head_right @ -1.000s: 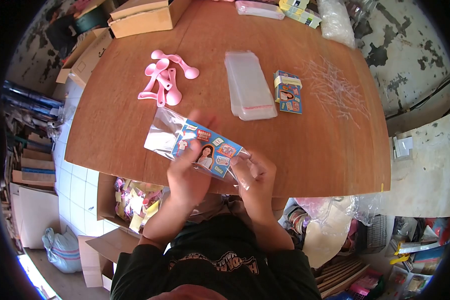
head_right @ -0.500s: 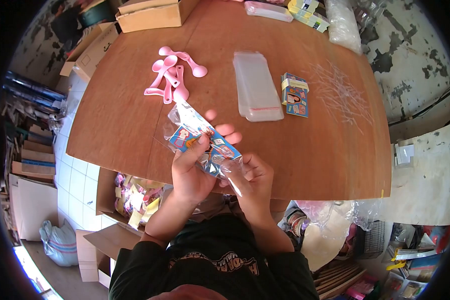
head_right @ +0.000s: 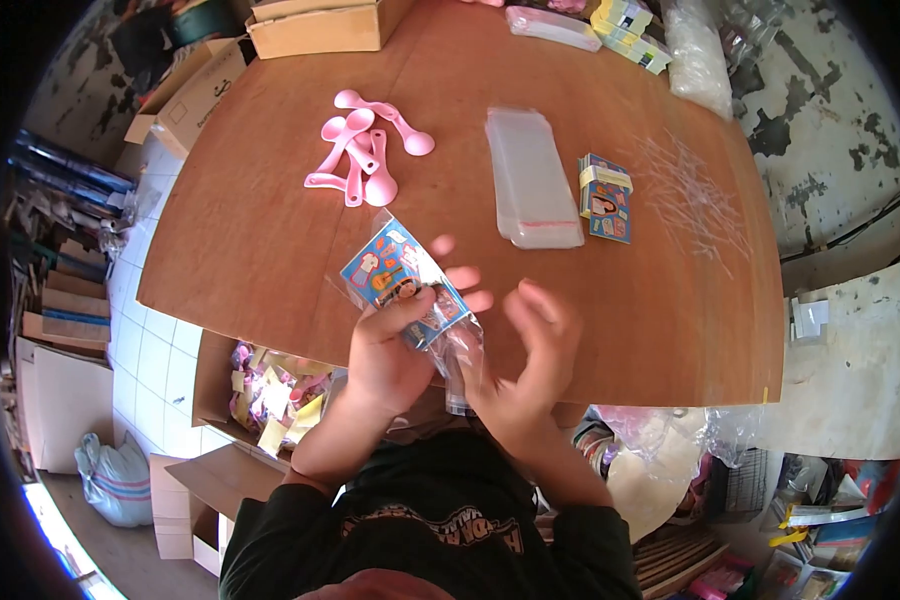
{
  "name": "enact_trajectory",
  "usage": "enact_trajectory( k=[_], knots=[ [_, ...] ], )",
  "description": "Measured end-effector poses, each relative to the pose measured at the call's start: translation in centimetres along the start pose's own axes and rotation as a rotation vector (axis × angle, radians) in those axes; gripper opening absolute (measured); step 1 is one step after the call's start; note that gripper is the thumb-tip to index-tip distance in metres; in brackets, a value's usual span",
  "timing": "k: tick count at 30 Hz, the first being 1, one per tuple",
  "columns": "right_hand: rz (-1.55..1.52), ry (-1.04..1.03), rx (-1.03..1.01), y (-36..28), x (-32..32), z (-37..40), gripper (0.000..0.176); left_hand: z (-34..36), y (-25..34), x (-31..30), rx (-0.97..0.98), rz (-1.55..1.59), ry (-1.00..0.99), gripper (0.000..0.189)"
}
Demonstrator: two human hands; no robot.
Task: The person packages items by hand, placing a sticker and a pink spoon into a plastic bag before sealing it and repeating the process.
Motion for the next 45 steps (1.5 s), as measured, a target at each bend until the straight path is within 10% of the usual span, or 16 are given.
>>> enact_trajectory(
  k=[2, 9, 16, 30, 38, 45],
  knots=[
    [0.304, -0.363, -0.561, -4.3, 1.4, 0.1, 0.029, 0.2, 0.8, -1.2, -0.022, 0.16, 0.064, 0.047],
    [0.184, -0.704, -0.418, -4.3, 6.0, -5.9, 0.015, 1.5, 7.0, -5.1, 0.305, 0.236, 0.155, 0.044],
    [0.359, -0.732, -0.498, 6.0, 17.6, -14.5, 0.021, 2.0, 7.4, -5.5, 0.284, 0.235, 0.201, 0.043],
    [0.633, -0.847, -0.323, 6.1, 16.4, -12.9, 0.019, 0.2, 7.0, -5.0, 0.247, 0.192, 0.258, 0.044],
    [0.171, -0.89, 0.004, 5.5, 13.2, -14.1, 0.016, -1.2, 8.7, -4.8, 0.224, 0.345, 0.263, 0.033],
    [-0.052, -0.668, -0.502, -5.4, 2.5, -9.1, 0.021, -3.0, 8.2, -5.7, 0.154, 0.662, 0.257, 0.033]
  ],
)
Point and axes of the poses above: each hand's wrist, its own z-axis away from the middle knuckle, its own x-axis out of the palm, y = z × x, the point moved 8 cm from there along -z, towards the middle knuckle, and after that the axes turned 4 degrees about -y, right-handed, at the moved point
